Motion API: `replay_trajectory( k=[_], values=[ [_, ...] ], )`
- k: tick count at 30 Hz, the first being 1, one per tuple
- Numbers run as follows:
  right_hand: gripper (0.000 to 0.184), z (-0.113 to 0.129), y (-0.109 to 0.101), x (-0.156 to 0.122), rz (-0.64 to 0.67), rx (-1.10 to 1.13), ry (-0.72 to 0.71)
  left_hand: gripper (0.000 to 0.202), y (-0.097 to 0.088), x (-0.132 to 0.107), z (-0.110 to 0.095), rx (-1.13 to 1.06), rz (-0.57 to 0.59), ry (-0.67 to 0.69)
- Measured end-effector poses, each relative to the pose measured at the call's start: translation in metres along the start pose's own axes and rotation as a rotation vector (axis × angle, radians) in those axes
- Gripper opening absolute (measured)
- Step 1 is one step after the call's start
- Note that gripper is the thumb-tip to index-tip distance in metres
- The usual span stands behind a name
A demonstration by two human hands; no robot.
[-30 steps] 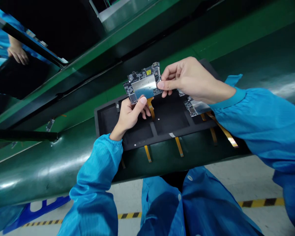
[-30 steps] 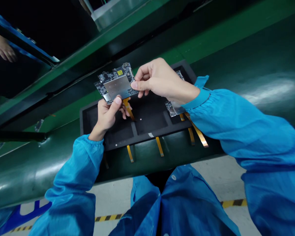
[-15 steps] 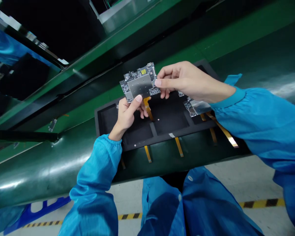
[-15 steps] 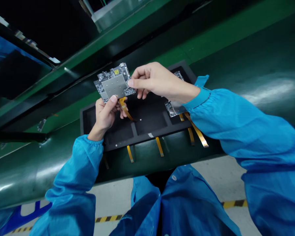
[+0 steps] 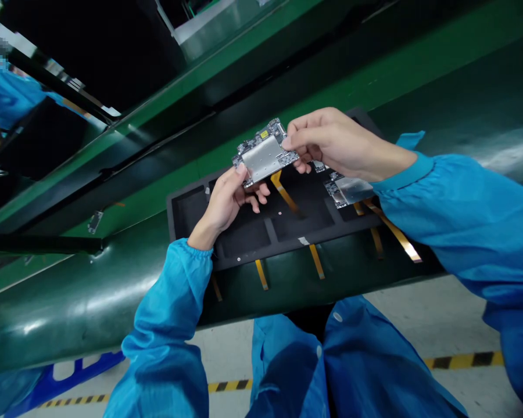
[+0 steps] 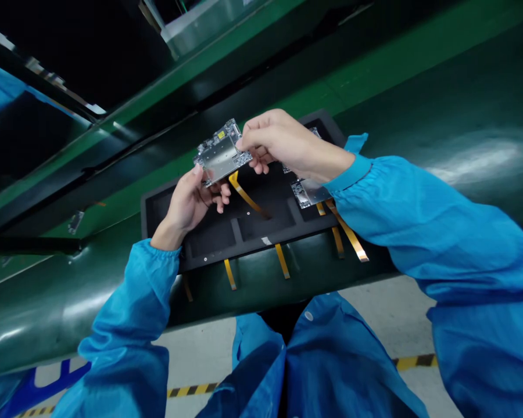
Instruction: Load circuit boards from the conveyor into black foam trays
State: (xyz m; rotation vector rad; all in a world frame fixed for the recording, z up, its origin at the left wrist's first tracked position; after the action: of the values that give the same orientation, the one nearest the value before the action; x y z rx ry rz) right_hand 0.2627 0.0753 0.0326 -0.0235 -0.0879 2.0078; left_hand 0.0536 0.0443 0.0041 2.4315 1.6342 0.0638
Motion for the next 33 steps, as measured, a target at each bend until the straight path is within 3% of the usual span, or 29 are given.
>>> replay_trajectory(
  k=[10,14,17,27,33],
  values=[
    [0.045,-0.006,-0.007,0.001,0.035,-0.089,0.092,0.059,-0.002,0.004,0.008,-0.095,0.038,0.000],
    [0.045,-0.003,-0.006,0.000,0.126,-0.042,0.123,0.056,0.010,-0.002,0.012,-0.197,0.098,-0.128],
    [0.043,-0.005,-0.007,0.001,0.198,-0.064,0.163,0.044,0.014,-0.006,0.015,-0.238,0.072,-0.272],
    [0.049,-0.024,-0.021,0.001,0.186,-0.455,0.286,0.038,0.016,-0.004,0.022,-0.252,0.060,-0.429],
    [0.049,-0.028,-0.027,-0.002,0.180,-0.676,0.313,0.032,0.014,-0.004,0.018,-0.108,0.039,-0.474]
  ],
)
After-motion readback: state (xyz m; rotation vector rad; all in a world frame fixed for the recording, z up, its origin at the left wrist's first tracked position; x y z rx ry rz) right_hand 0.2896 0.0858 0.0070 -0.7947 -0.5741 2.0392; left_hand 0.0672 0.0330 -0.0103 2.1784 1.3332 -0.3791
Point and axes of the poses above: each hand's wrist, its own x-axis towards the middle knuckle, its own y-axis out of the palm, z = x × y, the point moved 5 cm from there along x, towards the middle knuckle, and after that the axes turned 9 degrees about -x, right-handed, at the moved point
